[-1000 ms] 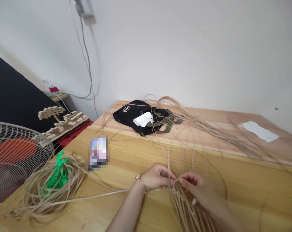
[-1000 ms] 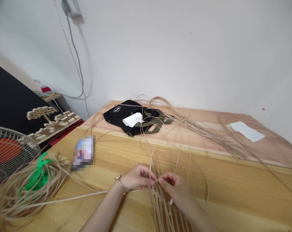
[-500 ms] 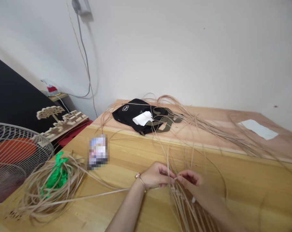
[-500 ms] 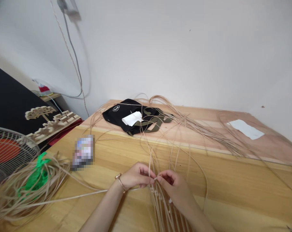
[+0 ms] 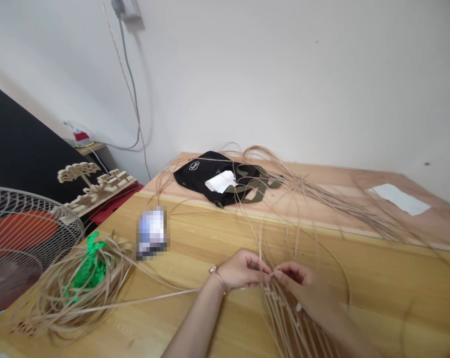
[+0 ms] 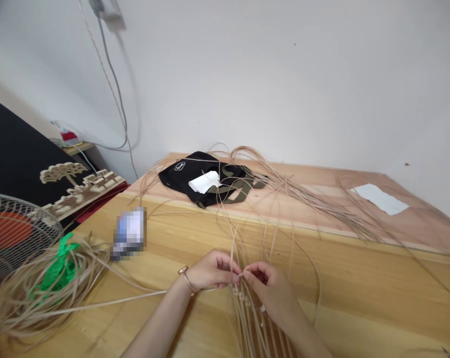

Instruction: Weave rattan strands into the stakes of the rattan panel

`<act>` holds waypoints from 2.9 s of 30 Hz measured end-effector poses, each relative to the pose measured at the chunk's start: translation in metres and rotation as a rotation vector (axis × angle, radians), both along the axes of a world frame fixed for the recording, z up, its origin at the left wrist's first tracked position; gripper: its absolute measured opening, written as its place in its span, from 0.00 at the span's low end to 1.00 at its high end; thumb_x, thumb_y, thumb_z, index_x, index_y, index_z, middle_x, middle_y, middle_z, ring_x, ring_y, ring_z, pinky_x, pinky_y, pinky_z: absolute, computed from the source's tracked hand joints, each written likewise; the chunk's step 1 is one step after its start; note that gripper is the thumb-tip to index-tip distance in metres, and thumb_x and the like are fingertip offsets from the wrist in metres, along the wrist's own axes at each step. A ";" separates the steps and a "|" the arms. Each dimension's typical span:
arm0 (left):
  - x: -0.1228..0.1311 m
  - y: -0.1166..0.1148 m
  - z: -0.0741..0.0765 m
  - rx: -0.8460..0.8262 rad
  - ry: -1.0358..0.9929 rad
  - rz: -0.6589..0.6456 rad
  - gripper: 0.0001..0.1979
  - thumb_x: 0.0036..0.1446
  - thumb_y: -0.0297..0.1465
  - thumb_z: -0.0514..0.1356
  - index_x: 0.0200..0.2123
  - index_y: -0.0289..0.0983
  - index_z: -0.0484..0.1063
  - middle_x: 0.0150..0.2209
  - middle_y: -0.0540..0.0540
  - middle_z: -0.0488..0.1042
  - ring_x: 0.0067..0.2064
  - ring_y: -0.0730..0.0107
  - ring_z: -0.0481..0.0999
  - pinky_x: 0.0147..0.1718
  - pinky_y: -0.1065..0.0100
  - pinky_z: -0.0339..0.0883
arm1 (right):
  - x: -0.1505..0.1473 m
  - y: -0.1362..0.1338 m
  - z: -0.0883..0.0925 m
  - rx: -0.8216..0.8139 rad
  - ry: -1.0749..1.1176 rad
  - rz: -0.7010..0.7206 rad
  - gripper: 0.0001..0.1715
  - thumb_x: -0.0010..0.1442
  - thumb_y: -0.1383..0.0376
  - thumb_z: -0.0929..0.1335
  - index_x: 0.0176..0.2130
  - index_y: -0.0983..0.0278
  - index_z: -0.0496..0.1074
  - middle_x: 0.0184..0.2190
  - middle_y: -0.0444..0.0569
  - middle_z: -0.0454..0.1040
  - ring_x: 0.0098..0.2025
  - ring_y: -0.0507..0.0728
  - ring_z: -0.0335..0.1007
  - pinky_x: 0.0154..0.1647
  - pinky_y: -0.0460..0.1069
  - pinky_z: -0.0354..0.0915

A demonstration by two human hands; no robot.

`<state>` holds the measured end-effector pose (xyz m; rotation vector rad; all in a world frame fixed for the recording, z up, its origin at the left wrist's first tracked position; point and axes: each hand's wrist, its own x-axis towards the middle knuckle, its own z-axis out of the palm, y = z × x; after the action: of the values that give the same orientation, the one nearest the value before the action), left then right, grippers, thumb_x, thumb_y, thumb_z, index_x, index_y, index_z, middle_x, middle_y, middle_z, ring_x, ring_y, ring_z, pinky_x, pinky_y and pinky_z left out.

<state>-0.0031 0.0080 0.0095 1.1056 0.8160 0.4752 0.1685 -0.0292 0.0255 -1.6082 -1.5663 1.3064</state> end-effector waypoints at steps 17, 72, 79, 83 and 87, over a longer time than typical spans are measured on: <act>-0.001 0.000 -0.001 0.006 0.003 -0.013 0.22 0.33 0.39 0.65 0.32 0.29 0.72 0.18 0.52 0.66 0.17 0.85 0.58 0.16 0.77 0.49 | 0.002 0.002 -0.010 0.005 0.023 0.019 0.12 0.51 0.58 0.64 0.31 0.64 0.70 0.25 0.46 0.72 0.27 0.51 0.65 0.26 0.45 0.60; -0.001 0.000 -0.001 0.035 -0.024 -0.033 0.21 0.34 0.39 0.65 0.31 0.30 0.72 0.18 0.53 0.65 0.17 0.85 0.59 0.17 0.77 0.51 | 0.000 0.002 -0.011 -0.001 0.120 0.055 0.09 0.51 0.60 0.64 0.28 0.63 0.61 0.21 0.39 0.61 0.24 0.48 0.57 0.23 0.43 0.56; -0.001 0.000 -0.002 0.034 -0.023 -0.037 0.22 0.34 0.39 0.65 0.32 0.30 0.72 0.18 0.53 0.65 0.17 0.85 0.58 0.17 0.77 0.50 | 0.000 0.001 -0.010 0.019 0.099 0.061 0.10 0.51 0.60 0.64 0.26 0.63 0.60 0.20 0.39 0.60 0.23 0.48 0.57 0.22 0.43 0.55; -0.001 0.001 -0.002 0.030 -0.014 -0.040 0.23 0.33 0.40 0.65 0.32 0.29 0.72 0.18 0.53 0.65 0.17 0.84 0.58 0.18 0.76 0.50 | 0.000 0.000 -0.005 0.017 0.062 0.047 0.09 0.51 0.60 0.64 0.26 0.63 0.61 0.20 0.39 0.61 0.23 0.48 0.57 0.23 0.43 0.56; -0.001 0.001 -0.003 0.038 -0.024 -0.055 0.23 0.33 0.40 0.65 0.32 0.30 0.72 0.18 0.53 0.65 0.18 0.84 0.58 0.18 0.76 0.51 | 0.000 0.000 -0.004 0.022 0.041 0.040 0.10 0.50 0.60 0.65 0.25 0.63 0.62 0.19 0.40 0.62 0.23 0.48 0.58 0.23 0.44 0.56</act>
<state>-0.0042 0.0092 0.0067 1.1524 0.7562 0.4585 0.1686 -0.0295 0.0215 -1.5350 -1.5901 1.3297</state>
